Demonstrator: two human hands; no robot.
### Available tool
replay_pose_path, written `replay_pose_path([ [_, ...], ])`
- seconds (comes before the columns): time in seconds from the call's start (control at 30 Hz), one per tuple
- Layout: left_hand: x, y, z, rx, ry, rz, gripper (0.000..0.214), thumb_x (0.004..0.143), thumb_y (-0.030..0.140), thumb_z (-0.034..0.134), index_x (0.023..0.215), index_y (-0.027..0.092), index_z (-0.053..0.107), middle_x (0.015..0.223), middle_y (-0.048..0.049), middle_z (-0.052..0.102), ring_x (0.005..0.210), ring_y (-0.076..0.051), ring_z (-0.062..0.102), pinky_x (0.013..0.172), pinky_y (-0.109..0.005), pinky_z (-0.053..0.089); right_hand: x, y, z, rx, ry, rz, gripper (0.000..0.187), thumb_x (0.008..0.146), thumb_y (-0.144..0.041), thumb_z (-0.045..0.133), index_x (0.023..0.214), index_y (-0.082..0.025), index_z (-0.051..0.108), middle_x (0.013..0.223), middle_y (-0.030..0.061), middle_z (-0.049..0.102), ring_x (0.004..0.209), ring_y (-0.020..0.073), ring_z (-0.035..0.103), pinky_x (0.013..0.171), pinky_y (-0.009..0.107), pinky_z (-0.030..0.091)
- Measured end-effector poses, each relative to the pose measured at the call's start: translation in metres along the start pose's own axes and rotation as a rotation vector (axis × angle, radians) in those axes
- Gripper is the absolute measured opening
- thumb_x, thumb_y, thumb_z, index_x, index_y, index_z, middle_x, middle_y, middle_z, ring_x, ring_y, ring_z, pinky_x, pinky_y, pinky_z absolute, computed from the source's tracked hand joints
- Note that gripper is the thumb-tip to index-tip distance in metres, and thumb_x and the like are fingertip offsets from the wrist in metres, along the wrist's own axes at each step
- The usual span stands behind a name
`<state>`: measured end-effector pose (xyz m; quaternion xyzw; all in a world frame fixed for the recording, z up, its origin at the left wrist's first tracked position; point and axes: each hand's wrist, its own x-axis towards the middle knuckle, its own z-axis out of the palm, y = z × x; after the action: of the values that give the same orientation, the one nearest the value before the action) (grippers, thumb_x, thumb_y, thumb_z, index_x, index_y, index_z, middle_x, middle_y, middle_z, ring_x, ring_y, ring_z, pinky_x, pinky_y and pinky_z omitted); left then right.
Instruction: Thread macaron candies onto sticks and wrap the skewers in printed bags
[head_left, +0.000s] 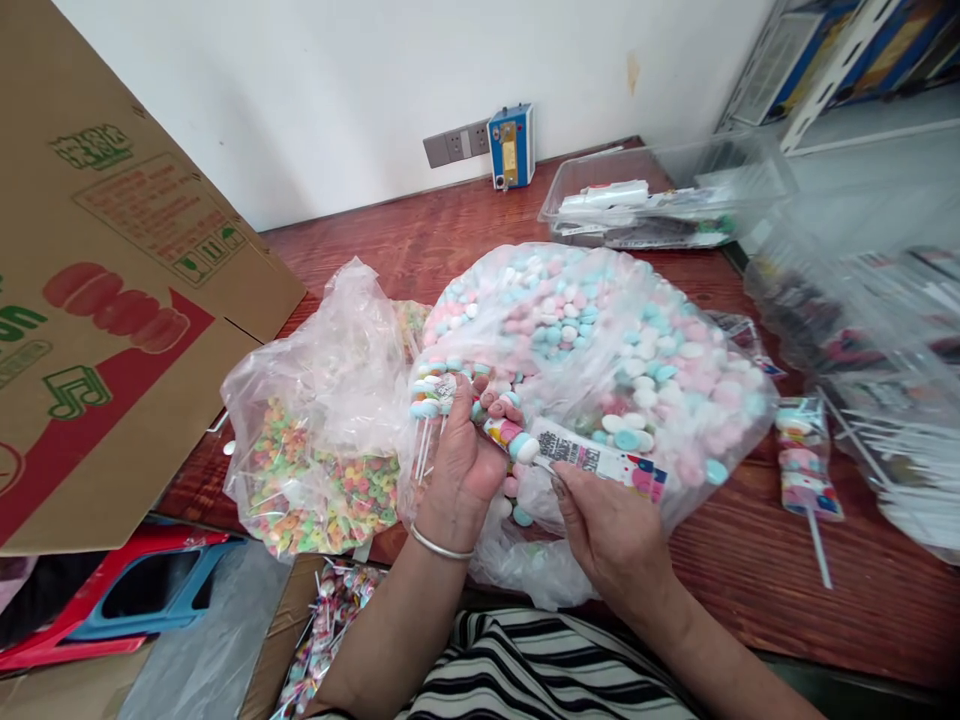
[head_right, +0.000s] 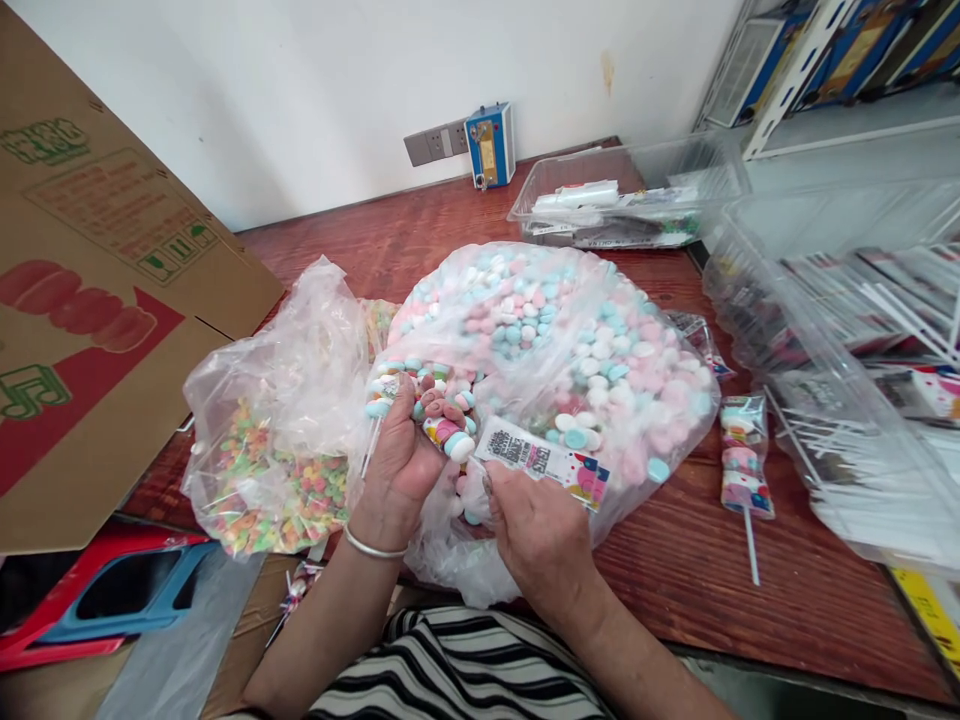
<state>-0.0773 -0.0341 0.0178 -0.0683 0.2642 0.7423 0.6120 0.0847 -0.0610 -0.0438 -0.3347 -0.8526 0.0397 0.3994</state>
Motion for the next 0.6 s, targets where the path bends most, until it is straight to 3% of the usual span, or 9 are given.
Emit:
replay_pose_path([
  [0.17,0.001,-0.010,0.002,0.012,0.045,0.014,0.026,0.092,0.038,0.058,0.079,0.016,0.053,0.060,0.0063,0.044,0.048,-0.003,0.043,0.052,-0.017,0.044,0.001,0.002,-0.002,-0.166,-0.041,-0.125,0.021,0.096,-0.014,0.049,0.110,-0.011,0.064,0.061,0.0028,0.064,0.053,0.0175,0.055,0.055,0.032,0.037],
  [0.4,0.002,-0.023,0.000,0.067,0.038,0.029,0.021,0.093,0.026,0.059,0.076,0.016,0.052,0.059,0.0071,0.041,0.045,-0.003,0.040,0.050,-0.017,0.043,0.010,-0.005,0.003,0.031,0.008,0.071,0.024,0.099,-0.019,0.042,0.101,-0.013,0.065,0.068,0.0057,0.068,0.057,0.0172,0.059,0.054,0.028,0.041],
  [0.5,0.002,-0.021,0.000,0.069,0.042,0.040,0.019,0.091,0.028,0.062,0.079,0.016,0.054,0.061,0.0065,0.043,0.048,-0.004,0.042,0.055,-0.018,0.046,0.013,-0.004,0.002,0.367,-0.078,0.325,0.023,0.099,-0.028,0.044,0.095,-0.017,0.064,0.069,0.0036,0.066,0.058,0.0159,0.059,0.054,0.026,0.041],
  [0.6,0.002,-0.015,0.002,0.063,-0.021,0.031,0.021,0.088,0.036,0.065,0.084,0.016,0.058,0.065,0.0054,0.047,0.053,-0.005,0.047,0.060,-0.021,0.050,0.015,-0.003,-0.001,1.025,-0.276,0.736,0.031,0.098,-0.043,0.047,0.084,-0.019,0.059,0.052,-0.0059,0.046,0.042,0.0094,0.039,0.042,0.021,0.032],
])
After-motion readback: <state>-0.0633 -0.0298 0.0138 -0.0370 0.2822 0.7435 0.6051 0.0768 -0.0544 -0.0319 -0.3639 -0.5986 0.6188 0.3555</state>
